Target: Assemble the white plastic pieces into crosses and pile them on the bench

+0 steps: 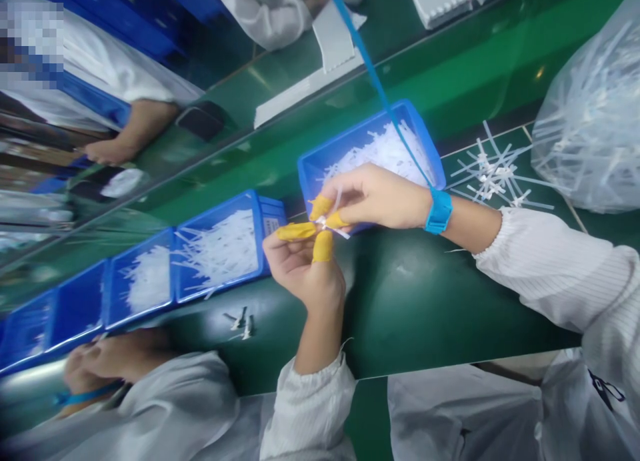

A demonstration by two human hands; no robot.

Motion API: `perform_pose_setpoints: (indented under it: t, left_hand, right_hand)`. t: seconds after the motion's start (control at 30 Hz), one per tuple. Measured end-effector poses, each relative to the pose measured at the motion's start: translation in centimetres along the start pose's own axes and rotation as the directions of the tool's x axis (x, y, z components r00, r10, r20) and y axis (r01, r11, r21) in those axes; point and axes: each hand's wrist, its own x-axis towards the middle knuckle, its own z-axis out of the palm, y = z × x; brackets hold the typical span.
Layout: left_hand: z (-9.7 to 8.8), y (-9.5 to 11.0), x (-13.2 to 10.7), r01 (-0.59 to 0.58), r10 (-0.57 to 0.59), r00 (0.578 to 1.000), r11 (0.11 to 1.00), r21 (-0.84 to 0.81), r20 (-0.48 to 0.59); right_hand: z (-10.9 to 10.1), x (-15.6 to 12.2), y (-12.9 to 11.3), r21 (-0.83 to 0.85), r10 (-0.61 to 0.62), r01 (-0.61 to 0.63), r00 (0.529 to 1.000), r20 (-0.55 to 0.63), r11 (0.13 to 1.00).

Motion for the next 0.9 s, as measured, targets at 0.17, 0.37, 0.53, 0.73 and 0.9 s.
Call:
perform_pose_setpoints:
  t: [0.17,0.37,0.53,0.73,0.9]
  left_hand:
    - [-0.14,-0.04,-0.02,0.006,-0.006,1.0,1.0,0.02,0.001]
    - [-0.23,-0.13,-0.02,0.015,-0.015,1.0,0.999,0.043,0.014]
    - [-0.24,-0.15,-0.06,0.022,-0.022,1.0,1.0,0.016,0.016]
    - [-0.41,-0.26,-0.06,0.068,-0.069,0.998,0.995,0.07,0.01]
    - [-0.31,-0.18,-0.06,0.076,-0.076,0.997,0.995,0.064,-0.008]
  right_hand:
    - [0.03,-0.07,0.25,-0.056,-0.025,0.025,1.0,0.008,0.998]
    - [0.34,-0.2,0.12,-0.011,0.002,-0.002,1.0,0.012,1.0]
    - [0.53,-0.3,-0.07,0.023,0.029,-0.03,0.999,0.03,0.999]
    - [0.64,-0.42,0.0,-0.054,0.01,-0.01,1.0,0.005,0.998]
    - [0.75,-0.46,-0.02,-0.069,0.012,-0.012,1.0,-0.001,0.998]
